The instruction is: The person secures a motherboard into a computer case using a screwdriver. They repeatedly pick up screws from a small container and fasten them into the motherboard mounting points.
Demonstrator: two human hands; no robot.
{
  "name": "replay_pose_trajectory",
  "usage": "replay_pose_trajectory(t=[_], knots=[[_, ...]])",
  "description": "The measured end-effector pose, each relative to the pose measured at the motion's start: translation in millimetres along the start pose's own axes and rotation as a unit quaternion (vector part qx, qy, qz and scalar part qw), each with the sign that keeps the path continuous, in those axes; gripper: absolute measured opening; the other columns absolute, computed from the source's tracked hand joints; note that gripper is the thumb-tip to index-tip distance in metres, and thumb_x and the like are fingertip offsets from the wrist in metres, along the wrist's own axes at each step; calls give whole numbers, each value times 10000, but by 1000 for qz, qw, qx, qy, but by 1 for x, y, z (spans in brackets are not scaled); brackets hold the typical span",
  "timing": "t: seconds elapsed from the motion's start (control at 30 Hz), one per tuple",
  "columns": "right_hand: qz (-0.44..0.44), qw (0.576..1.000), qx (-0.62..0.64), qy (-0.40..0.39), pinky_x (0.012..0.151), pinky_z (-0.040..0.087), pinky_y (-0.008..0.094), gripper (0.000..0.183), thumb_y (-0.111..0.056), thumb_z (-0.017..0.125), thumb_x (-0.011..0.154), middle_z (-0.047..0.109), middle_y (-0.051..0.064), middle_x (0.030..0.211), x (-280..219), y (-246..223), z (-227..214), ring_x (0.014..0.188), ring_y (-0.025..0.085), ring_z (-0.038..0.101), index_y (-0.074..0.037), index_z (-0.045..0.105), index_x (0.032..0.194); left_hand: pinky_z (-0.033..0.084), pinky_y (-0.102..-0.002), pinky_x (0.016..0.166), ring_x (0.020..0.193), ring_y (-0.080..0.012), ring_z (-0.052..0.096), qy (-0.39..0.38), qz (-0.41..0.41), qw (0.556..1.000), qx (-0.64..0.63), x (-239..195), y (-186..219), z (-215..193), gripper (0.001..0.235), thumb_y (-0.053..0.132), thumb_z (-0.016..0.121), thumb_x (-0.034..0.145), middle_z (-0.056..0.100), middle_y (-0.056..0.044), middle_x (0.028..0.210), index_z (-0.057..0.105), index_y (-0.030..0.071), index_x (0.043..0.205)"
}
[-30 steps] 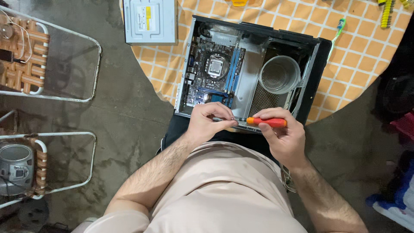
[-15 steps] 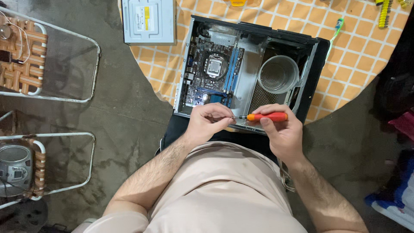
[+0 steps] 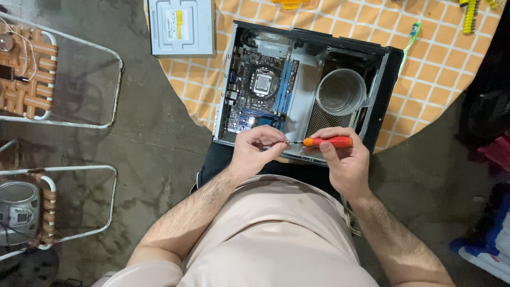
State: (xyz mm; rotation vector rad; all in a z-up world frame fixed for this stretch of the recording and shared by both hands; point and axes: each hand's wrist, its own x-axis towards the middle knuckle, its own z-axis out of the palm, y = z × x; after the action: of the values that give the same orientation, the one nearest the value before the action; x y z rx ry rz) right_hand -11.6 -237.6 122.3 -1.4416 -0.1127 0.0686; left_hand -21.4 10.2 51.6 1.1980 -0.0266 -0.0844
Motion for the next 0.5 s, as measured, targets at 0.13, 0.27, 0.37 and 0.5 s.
replay_pose_trajectory(t=[0.13,0.27,0.37,0.5], knots=[[1,1000,-11,7,916,780,498,302,-185,737,1214,796,350,1212,0,4,-5,1061,376,890,95,633,1253,759,-313,913,1046,-163,898,-8,-16,1000,4,0,2,-1,244,-50,964,1012,941,-154,1109,882,-22,1240],[5,1000,-10,16,889,789,501,301,-199,750,1203,793,327,1168,2,3,-2,1027,366,888,85,652,1235,754,-308,924,1056,-143,893,-6,-25,1000,7,-1,2,-1,263,-41,973,1012,951,-148,1104,877,-10,1254],[2,1000,5,24,917,787,501,318,-208,737,1223,782,339,1200,10,-3,-1,1064,376,880,90,632,1258,757,-319,924,1051,-167,905,-8,-41,999,18,-5,3,-7,297,-29,967,1014,957,-172,1124,869,-11,1293],[-20,999,-19,17,904,776,495,348,-229,769,1222,777,333,1224,29,6,1,1083,363,856,102,667,1261,693,-352,734,755,-160,824,-20,53,979,198,-21,3,-23,161,109,998,975,853,-43,810,935,131,1121]])
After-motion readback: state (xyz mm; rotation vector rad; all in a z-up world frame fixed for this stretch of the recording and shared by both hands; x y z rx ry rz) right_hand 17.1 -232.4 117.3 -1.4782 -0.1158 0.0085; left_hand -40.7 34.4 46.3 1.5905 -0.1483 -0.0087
